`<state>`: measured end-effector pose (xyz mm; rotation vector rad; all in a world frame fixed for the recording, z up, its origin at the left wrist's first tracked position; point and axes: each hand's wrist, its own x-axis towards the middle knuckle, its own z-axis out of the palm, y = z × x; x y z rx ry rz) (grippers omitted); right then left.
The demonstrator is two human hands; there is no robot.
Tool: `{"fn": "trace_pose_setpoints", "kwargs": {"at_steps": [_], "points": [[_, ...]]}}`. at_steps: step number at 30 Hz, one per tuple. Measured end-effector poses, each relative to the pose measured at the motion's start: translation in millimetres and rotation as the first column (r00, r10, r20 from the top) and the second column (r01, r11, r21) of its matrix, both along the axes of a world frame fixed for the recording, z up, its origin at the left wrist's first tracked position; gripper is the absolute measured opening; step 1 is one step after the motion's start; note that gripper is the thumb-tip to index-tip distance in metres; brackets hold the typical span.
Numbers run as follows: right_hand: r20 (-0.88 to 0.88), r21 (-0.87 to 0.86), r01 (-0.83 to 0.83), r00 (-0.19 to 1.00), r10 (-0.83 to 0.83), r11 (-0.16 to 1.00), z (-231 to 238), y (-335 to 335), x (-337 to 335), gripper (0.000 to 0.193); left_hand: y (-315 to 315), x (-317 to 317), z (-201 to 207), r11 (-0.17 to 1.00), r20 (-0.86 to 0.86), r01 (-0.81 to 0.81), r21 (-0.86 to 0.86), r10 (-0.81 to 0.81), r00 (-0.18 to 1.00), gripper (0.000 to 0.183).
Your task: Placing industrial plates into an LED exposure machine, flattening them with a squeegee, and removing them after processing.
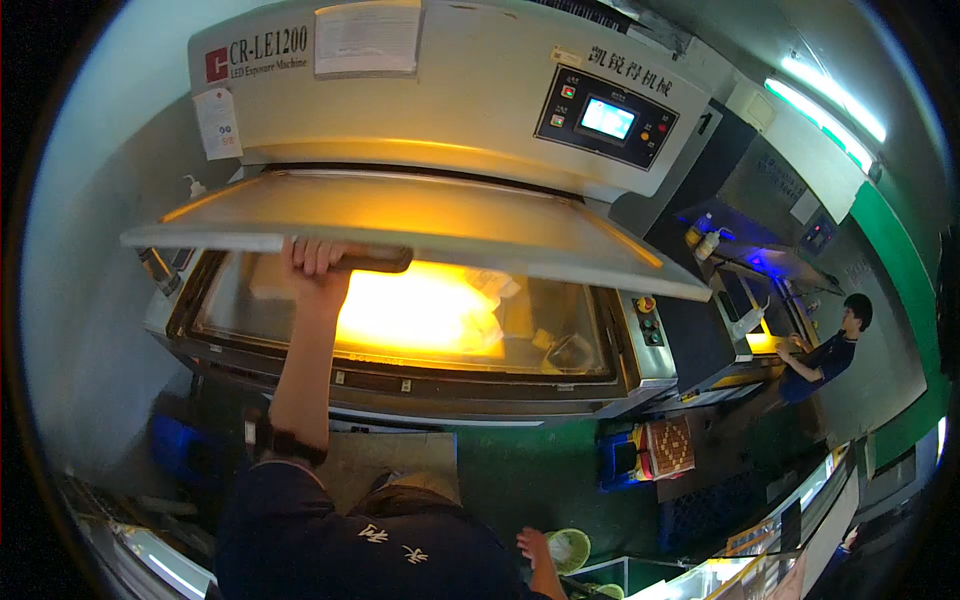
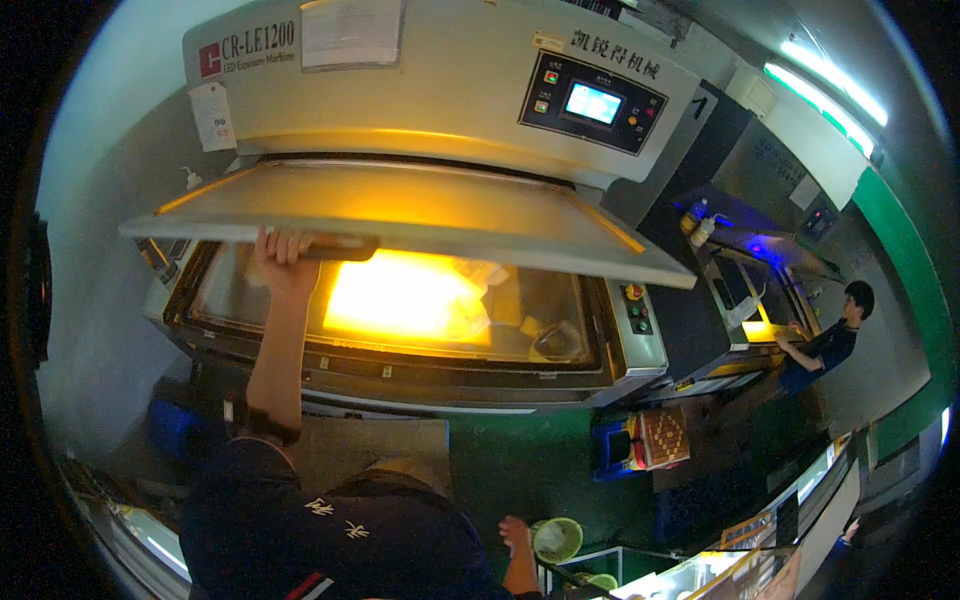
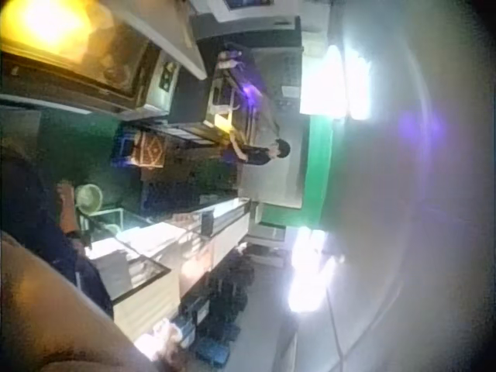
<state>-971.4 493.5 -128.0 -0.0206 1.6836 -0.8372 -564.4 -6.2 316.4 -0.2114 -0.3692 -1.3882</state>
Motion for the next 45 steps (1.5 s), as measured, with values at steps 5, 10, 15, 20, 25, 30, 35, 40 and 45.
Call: {"fn": "trace_pose_setpoints", "kwargs": {"at_steps": [5, 10, 15, 20, 25, 30, 35, 40, 45], "points": [[-0.054, -0.136, 0.281, 0.955, -0.291, 0.950, 49, -62, -82, 0.040, 69, -6, -81, 0.881, -0.016, -0.061, 0.469, 0.077, 0.997, 0.045], [-0.173, -0.408, 0.382, 0.860, -0.481, 0.829, 108, -146, -184, 0.022, 102, -13, -164, 0.488, 0.059, -0.102, 0.867, 0.104, 0.993, 0.055], [-0.448, -0.768, -0.019, 0.730, -0.516, 0.640, 151, -266, -272, 0.023, 94, 10, -295, 0.084, 0.266, -0.264, 0.961, -0.017, 0.964, 0.056], [-0.918, -0.249, -0.338, 0.381, -0.110, 0.908, 201, -375, -336, 0.051, 87, -1, -291, -0.098, 0.237, -0.245, 0.965, -0.089, 0.967, 0.071], [-0.882, 0.331, -0.202, 0.281, 0.379, 0.922, 223, -449, -363, 0.072, 90, 9, -296, -0.172, 0.271, -0.311, 0.935, -0.221, 0.937, 0.071], [-0.849, 0.504, 0.147, 0.269, 0.455, 0.851, 222, -498, -335, 0.075, 100, 5, -276, -0.226, 0.276, -0.350, 0.909, -0.301, 0.913, 0.071], [-0.837, 0.510, 0.124, 0.299, 0.458, 0.851, 227, -530, -341, 0.075, 91, 4, -267, -0.287, 0.293, -0.397, 0.872, -0.345, 0.892, 0.072], [-0.686, 0.516, -0.258, 0.447, 0.574, 0.817, 221, -492, -411, 0.081, 78, 2, -271, -0.315, 0.268, -0.398, 0.862, -0.382, 0.884, 0.072], [-0.882, 0.418, -0.082, 0.201, 0.426, 0.905, 215, -485, -332, 0.079, 88, 3, -276, -0.283, 0.290, -0.390, 0.876, -0.337, 0.896, 0.073]]}}
